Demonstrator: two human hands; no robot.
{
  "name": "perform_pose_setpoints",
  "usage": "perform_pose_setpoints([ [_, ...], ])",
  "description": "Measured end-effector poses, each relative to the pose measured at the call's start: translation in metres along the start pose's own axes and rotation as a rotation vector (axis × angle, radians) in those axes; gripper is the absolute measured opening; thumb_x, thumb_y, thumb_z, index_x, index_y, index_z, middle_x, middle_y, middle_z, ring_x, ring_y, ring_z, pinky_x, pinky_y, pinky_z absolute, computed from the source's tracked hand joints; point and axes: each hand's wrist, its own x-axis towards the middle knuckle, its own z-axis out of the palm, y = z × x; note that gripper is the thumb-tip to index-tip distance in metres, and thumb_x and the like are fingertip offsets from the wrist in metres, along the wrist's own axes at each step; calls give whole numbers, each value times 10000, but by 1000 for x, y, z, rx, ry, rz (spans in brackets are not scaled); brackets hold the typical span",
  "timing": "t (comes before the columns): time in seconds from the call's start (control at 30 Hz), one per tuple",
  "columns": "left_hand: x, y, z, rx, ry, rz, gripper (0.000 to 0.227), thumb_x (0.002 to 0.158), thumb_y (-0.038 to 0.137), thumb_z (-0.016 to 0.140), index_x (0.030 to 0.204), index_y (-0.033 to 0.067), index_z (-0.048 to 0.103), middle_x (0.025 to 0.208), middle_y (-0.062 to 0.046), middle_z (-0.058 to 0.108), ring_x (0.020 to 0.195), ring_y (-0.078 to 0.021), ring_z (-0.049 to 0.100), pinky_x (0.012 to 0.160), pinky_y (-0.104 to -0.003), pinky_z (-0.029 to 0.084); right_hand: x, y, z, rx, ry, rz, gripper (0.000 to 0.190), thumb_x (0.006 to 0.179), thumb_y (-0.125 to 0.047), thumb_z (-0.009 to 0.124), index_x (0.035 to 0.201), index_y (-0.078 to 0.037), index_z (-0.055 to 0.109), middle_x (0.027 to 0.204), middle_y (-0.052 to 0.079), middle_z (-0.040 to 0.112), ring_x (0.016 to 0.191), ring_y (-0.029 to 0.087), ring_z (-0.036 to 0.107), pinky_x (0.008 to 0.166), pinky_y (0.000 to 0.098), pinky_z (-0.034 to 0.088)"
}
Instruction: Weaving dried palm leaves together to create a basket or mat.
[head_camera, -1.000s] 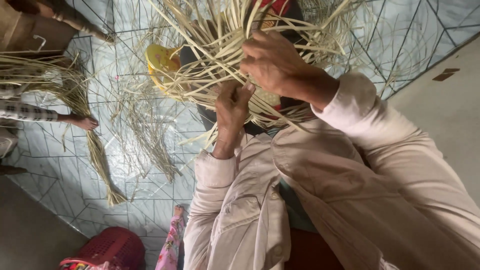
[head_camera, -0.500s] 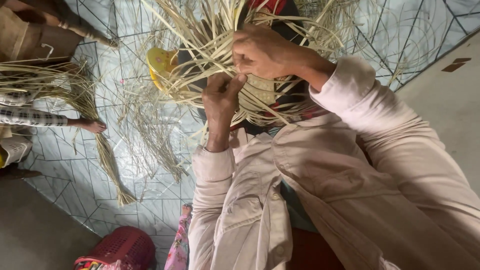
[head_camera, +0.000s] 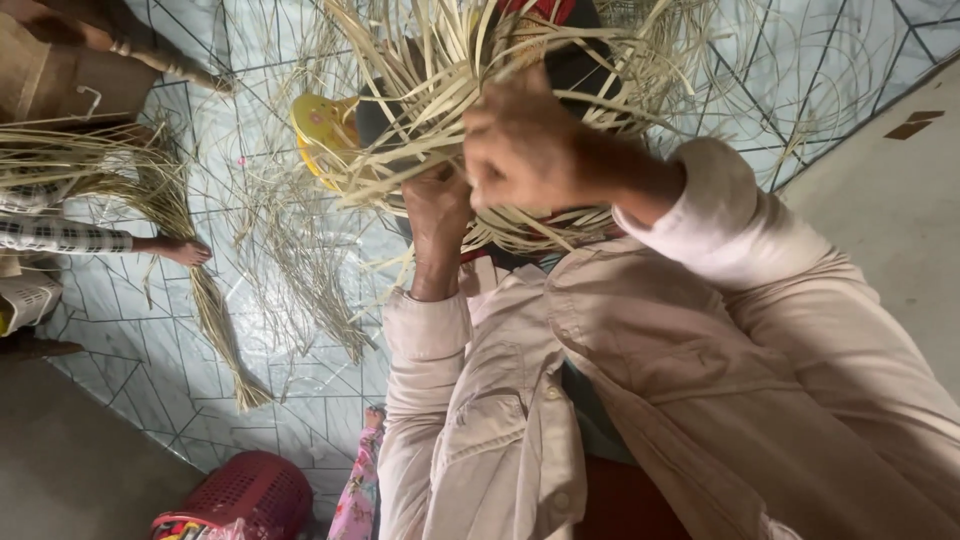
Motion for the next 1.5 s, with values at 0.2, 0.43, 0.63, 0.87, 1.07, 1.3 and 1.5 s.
perform_pose_setpoints([
  [0.2,-14,31,11,597,-102,18,439,836,32,728,1250,177,729,1442,-131,523,1352,-273,522,1173,-380,415,-29,-53,-11,48,289,-319,151,847,-249,714,706,-225,666,742,-57,608,744,135,620,691,421,470],
  [0.43,-11,35,-24,114,-43,26,320,918,371,721,871,56,684,646,2,575,506,-88,413,461,-247,353,-42,-92,-26,815,255,-344,276,824,128,633,926,-127,653,945,-14,722,911,135,721,910,315,586],
  [0.63,-35,17,-79,75,-256,446,337,994,332,652,837,37,606,670,-24,545,496,-129,437,468,-270,373,-16,27,2,99,550,-307,73,980,-71,746,1030,-117,773,899,15,563,879,192,462,854,369,369],
  [0.87,-63,32,-56,-638,-569,522,406,1107,300,601,1450,88,559,1463,-199,602,711,-127,691,589,-221,550,-4,37,17,24,484,-228,96,977,-119,765,890,-90,735,870,31,536,931,214,483,878,380,373],
  [1.07,-24,39,-29,231,105,353,140,882,109,776,986,17,760,756,-92,741,503,-113,559,427,-221,420,-2,29,20,-87,397,-132,121,924,-172,817,876,-112,724,888,21,536,907,203,497,856,372,371],
  [1.3,-8,22,-30,-14,-92,46,140,852,67,786,964,-15,766,624,20,555,539,-70,434,490,-205,354,0,32,26,-147,363,-109,109,945,-179,775,862,-120,736,871,19,549,869,198,489,833,385,368],
  [1.5,-2,4,-35,-72,-178,-81,121,850,69,774,943,-7,758,666,-1,627,560,-75,510,530,-208,426,1,27,21,-87,418,-198,128,919,-69,782,954,-115,667,955,27,512,914,198,472,870,389,355],
])
